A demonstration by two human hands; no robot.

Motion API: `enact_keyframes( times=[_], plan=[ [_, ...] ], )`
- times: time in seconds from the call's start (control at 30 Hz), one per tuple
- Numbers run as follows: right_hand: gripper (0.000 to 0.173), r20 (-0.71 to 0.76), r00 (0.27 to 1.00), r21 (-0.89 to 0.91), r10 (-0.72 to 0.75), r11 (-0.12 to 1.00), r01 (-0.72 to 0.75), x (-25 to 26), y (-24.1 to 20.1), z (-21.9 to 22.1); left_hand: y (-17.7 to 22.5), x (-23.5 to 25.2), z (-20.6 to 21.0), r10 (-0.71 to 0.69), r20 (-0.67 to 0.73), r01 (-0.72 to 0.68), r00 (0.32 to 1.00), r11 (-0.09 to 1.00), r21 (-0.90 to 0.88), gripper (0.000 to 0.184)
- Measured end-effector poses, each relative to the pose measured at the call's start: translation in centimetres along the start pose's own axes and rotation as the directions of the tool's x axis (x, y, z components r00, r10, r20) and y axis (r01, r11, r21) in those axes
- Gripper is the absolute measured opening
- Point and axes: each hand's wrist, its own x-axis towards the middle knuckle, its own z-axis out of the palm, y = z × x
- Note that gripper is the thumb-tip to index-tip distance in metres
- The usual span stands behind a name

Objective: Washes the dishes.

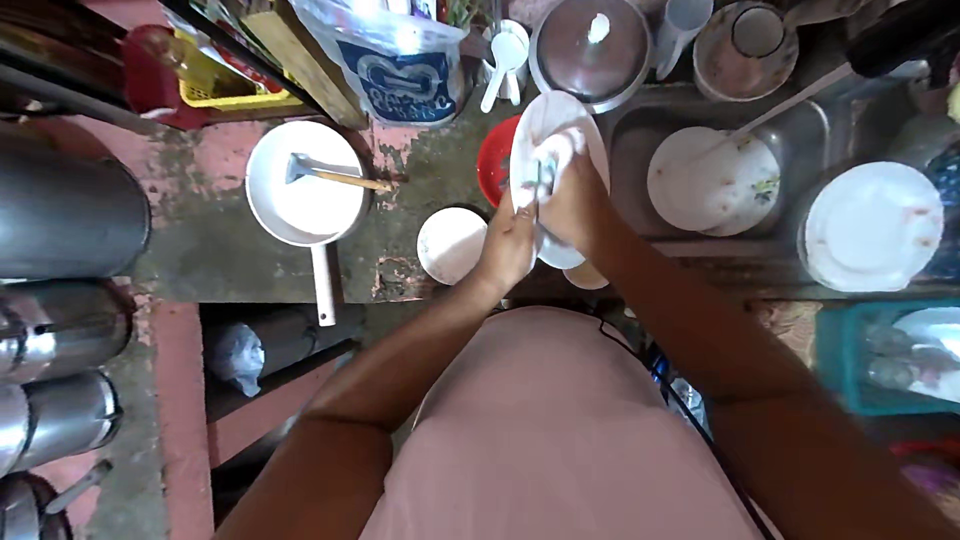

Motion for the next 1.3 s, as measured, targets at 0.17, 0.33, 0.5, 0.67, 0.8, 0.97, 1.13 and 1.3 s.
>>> enact_keyframes(
  times=[0.17,0.33,0.5,0.67,0.8,0.97,1.13,1.3],
  plan=[
    [0.053,0.117,0.991,0.007,-0.069,0.998,0.068,-0.9,-0.7,-0.8,0.8,0.3,-0.3,0.006,-0.045,-0.009,0.999,0.997,-0.073,0.044],
    [0.053,-0.023,0.988,-0.104,-0.152,0.983,0.149,-1.6,-0.9,0.1,1.5,0.3,0.9,0.006,-0.105,-0.016,0.994,0.995,-0.094,0.042],
    [0.056,0.208,0.973,-0.206,-0.098,0.968,0.142,-3.5,7.9,-1.1,3.2,-0.4,-0.5,-0.045,-0.19,0.011,0.981,0.984,-0.177,0.042],
    [0.05,-0.24,0.963,-0.138,-0.125,0.986,0.094,1.3,9.4,-5.2,2.4,-2.3,4.2,-0.103,-0.103,0.077,0.989,0.971,-0.227,0.041],
    [0.078,0.001,0.978,-0.029,-0.21,0.977,0.21,-3.6,5.3,-3.7,1.7,-2.4,7.3,-0.046,-0.156,0.012,0.987,0.977,-0.211,0.038],
    [0.075,0.182,0.977,-0.178,-0.112,0.973,0.145,-4.1,10.8,-3.9,1.0,-3.0,7.6,0.005,-0.184,-0.024,0.983,0.995,-0.099,0.041],
    [0.049,0.038,0.985,-0.068,-0.167,0.983,0.169,-3.2,8.4,-5.0,0.5,-3.1,10.8,0.012,-0.174,-0.022,0.985,0.998,-0.053,0.035],
    [0.068,0.24,0.941,-0.073,-0.239,0.962,0.263,-4.9,12.8,-4.1,0.6,-3.3,9.3,0.014,-0.241,-0.013,0.971,1.0,0.007,0.037]
  ],
)
